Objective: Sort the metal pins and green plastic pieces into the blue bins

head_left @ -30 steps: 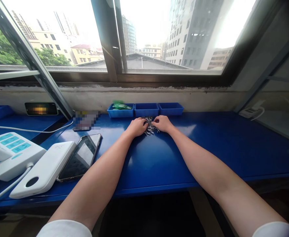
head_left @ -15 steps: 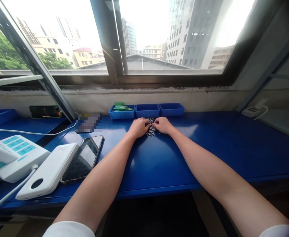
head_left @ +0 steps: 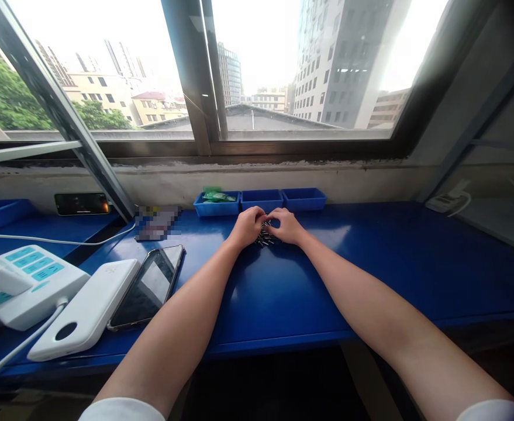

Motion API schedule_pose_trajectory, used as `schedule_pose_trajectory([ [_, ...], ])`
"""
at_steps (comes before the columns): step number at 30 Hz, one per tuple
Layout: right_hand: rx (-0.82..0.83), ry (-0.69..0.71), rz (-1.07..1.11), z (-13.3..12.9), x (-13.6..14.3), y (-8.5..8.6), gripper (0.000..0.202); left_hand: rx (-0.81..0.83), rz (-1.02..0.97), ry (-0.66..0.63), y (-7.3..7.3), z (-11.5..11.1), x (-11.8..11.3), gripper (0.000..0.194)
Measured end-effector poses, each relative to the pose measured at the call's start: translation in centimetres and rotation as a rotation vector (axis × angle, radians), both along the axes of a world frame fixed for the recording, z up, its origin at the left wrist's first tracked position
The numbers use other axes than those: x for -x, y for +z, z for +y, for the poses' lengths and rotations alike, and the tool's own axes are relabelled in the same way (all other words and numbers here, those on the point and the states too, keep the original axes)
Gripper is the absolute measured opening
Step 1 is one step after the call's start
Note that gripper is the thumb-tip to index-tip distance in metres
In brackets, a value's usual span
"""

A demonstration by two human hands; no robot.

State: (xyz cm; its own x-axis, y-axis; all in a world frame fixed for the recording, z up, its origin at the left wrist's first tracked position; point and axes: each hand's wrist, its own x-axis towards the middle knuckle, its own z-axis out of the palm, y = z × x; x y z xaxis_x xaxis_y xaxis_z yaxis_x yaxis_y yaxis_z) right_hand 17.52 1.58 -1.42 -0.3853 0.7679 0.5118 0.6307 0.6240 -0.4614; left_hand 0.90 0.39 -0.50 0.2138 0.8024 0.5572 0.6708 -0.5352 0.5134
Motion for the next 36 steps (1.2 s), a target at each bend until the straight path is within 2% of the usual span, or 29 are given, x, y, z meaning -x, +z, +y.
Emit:
schedule_pose_trajectory([
  [5,-0.009,0.022,0.055,-0.1,0.3,0.2,0.016,0.087,-0.107,0.006,0.3,-0.2,-0.3,0.010],
  [12,0.025,0.027,0.184,0.0,0.4,0.2,0.019,0.103,-0.116,0.058,0.2,0.0,-0.2,0.012],
  [16,0.124,0.074,0.403,0.3,0.3,0.2,0.013,0.129,-0.128,0.124,0.1,0.2,0.0,0.012],
  [22,0.311,0.179,0.630,0.4,-0.3,0.6,0.022,0.163,-0.107,0.153,0.0,0.4,0.1,0.013],
  [25,0.381,0.176,0.674,0.5,-0.6,0.7,0.023,0.176,-0.080,0.158,0.0,0.4,0.0,0.014],
  [28,0.261,0.049,0.621,0.9,-1.0,0.6,0.024,0.148,-0.023,0.179,-0.1,0.5,0.1,0.016],
  [32,0.005,-0.282,0.320,1.6,-1.7,0.2,0.039,0.092,0.146,0.216,-0.3,0.4,0.3,0.021],
  [34,-0.031,-0.406,0.191,1.9,-2.0,-0.1,0.050,0.089,0.235,0.222,-0.4,0.3,0.3,0.024],
  [36,-0.021,-0.474,0.103,2.0,-2.2,-0.3,0.058,0.099,0.306,0.219,-0.5,0.2,0.3,0.026],
])
